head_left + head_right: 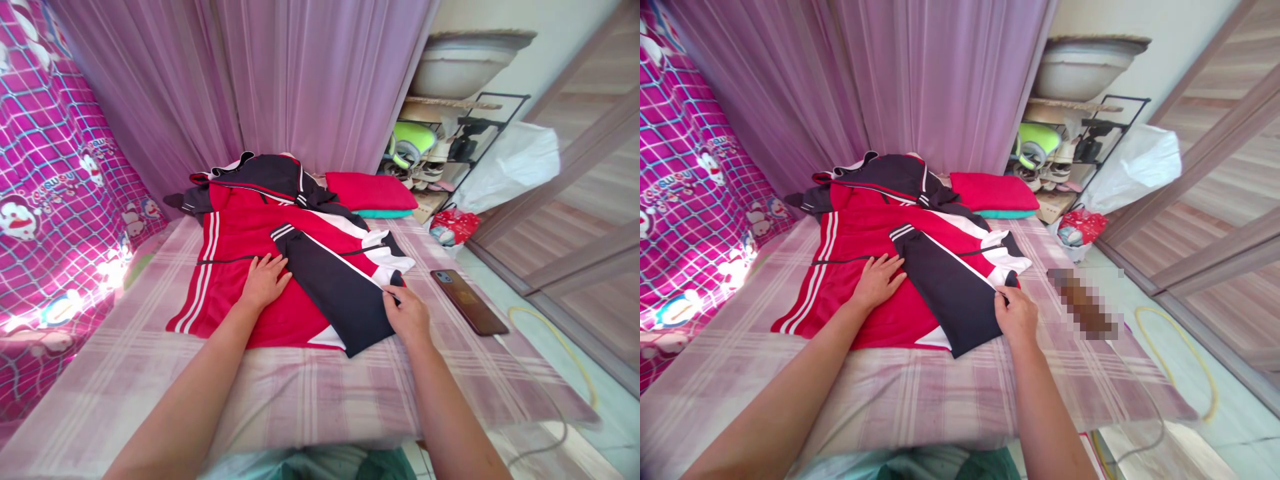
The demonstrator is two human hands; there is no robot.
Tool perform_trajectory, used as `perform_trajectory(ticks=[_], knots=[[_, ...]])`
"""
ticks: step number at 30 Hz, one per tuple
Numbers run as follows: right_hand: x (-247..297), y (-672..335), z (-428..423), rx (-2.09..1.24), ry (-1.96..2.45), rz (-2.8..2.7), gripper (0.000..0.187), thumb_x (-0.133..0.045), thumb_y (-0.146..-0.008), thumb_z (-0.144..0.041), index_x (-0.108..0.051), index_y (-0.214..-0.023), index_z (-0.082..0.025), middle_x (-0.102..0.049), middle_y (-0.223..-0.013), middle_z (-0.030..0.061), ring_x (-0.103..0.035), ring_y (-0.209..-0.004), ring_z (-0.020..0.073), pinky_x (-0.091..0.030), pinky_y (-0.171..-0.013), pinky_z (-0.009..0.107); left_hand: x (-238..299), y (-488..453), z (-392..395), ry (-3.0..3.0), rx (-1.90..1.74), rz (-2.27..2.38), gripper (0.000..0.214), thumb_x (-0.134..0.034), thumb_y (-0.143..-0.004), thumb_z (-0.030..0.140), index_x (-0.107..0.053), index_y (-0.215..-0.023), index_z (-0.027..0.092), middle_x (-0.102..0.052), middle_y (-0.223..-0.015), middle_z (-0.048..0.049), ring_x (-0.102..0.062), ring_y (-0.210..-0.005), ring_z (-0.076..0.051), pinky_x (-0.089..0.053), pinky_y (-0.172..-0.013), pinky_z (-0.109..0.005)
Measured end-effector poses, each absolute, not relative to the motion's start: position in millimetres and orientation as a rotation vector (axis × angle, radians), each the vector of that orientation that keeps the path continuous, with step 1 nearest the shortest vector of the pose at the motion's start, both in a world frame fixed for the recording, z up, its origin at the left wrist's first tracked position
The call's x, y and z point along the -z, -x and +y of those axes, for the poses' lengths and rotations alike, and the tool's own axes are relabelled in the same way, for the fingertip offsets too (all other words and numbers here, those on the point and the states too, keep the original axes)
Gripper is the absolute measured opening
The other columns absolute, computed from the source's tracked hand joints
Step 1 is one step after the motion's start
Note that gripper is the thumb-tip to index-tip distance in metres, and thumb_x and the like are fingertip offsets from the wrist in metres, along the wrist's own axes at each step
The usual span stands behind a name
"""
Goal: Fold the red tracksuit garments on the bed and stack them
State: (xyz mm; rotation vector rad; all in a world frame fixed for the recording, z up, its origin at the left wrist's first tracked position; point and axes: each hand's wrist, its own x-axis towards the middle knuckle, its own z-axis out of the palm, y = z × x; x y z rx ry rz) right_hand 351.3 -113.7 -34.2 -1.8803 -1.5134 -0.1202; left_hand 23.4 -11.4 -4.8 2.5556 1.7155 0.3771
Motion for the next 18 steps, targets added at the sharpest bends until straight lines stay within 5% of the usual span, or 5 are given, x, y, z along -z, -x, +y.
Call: perform_trajectory(ticks=[18], knots=[[32.5,-349.9,-114.2,0.094,1.890,-1.504,0.032,-0.049,-0.082,-0.035,-0.076,-0.090,-0.022,-0.075,-0.090,0.0080,-0.062,-0.068,0.0204,-0.048,-0.069,0.033,6.7,-22.8,-9.6,-2.525,-0.434,1.689,0.048,-0.044,-0.096,0.043,-0.059,-0.138,0.023,-0.055,-0.146,-0.0078,-0.043,-0.140,-0.031,-0.025,-0.119,-0.056]])
